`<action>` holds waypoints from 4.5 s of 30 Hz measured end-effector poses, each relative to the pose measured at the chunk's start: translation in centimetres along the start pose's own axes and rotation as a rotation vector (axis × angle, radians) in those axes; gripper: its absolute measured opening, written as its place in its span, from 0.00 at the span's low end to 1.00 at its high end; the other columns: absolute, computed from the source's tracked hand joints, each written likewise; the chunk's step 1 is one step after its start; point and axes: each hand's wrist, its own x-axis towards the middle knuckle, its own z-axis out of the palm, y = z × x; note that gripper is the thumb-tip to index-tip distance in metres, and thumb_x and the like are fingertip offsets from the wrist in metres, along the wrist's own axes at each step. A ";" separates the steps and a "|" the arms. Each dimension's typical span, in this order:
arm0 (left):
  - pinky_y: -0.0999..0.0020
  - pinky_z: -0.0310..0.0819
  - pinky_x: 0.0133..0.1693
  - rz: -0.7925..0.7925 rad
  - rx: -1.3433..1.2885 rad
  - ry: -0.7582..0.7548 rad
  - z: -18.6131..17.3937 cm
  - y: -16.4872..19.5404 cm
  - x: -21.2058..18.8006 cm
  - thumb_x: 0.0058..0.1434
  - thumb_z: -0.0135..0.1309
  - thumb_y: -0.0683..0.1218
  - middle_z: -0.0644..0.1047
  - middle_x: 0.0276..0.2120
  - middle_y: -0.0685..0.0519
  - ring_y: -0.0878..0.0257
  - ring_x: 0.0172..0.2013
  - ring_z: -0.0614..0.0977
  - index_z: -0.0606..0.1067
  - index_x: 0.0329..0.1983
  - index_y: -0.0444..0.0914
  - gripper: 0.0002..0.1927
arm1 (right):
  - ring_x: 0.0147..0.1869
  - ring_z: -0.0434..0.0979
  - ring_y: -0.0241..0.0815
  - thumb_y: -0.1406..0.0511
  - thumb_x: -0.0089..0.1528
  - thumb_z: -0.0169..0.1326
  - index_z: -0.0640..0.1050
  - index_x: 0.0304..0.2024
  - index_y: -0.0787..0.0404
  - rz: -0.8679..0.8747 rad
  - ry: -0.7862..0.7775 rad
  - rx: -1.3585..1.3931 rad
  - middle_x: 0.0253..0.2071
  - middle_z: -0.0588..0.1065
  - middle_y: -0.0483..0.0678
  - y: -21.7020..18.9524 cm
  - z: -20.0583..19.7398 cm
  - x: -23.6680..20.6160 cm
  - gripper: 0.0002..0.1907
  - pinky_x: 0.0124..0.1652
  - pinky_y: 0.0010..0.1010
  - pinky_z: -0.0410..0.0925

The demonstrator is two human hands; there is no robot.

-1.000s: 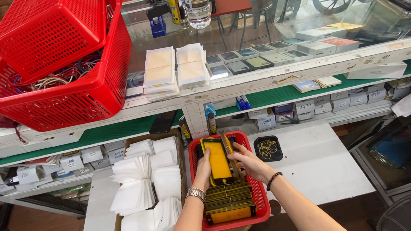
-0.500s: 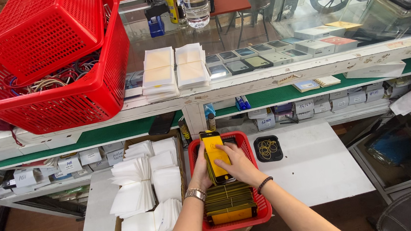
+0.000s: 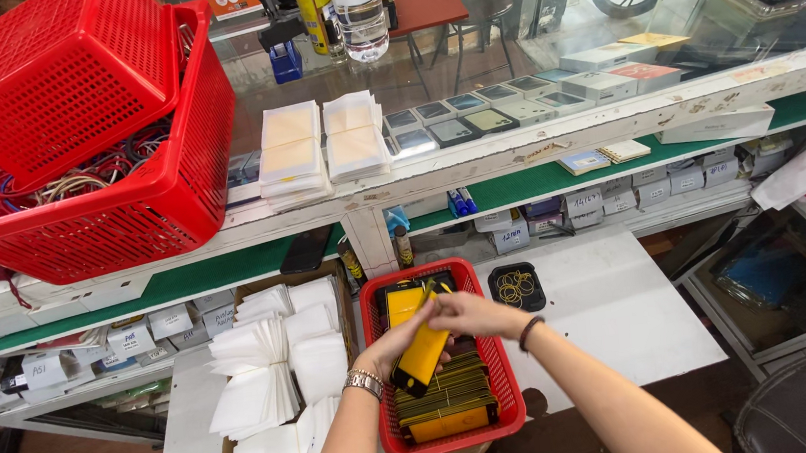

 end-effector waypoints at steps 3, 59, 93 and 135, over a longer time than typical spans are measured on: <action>0.62 0.83 0.41 0.000 -0.119 -0.183 0.6 -0.3 0.1 0.68 0.41 0.71 0.82 0.44 0.43 0.59 0.37 0.86 0.72 0.62 0.35 0.39 | 0.41 0.79 0.34 0.60 0.64 0.55 0.79 0.45 0.64 -0.106 0.175 0.140 0.38 0.80 0.46 1.5 -4.0 -0.1 0.13 0.43 0.27 0.73; 0.55 0.65 0.61 0.119 1.135 1.113 -11.4 -2.9 -11.6 0.50 0.64 0.41 0.72 0.59 0.43 0.45 0.62 0.70 0.72 0.58 0.39 0.30 | 0.50 0.78 0.50 0.67 0.57 0.62 0.71 0.60 0.65 0.204 0.788 0.192 0.46 0.76 0.56 -0.1 8.3 7.5 0.30 0.50 0.38 0.73; 0.72 0.79 0.40 0.667 0.497 0.586 -5.4 5.6 -9.8 0.51 0.68 0.48 0.86 0.36 0.49 0.65 0.35 0.87 0.83 0.41 0.34 0.17 | 0.62 0.76 0.45 0.70 0.67 0.51 0.65 0.62 0.64 -0.488 0.421 1.087 0.57 0.75 0.53 -5.5 4.8 5.5 0.22 0.60 0.39 0.70; 0.59 0.78 0.45 0.161 0.768 0.716 -3.2 -0.9 -3.0 0.46 0.73 0.51 0.82 0.40 0.46 0.54 0.41 0.82 0.75 0.47 0.38 0.28 | 0.48 0.76 0.52 0.58 0.59 0.63 0.76 0.48 0.62 -0.185 0.562 -0.446 0.44 0.75 0.56 1.3 3.1 2.4 0.20 0.48 0.39 0.71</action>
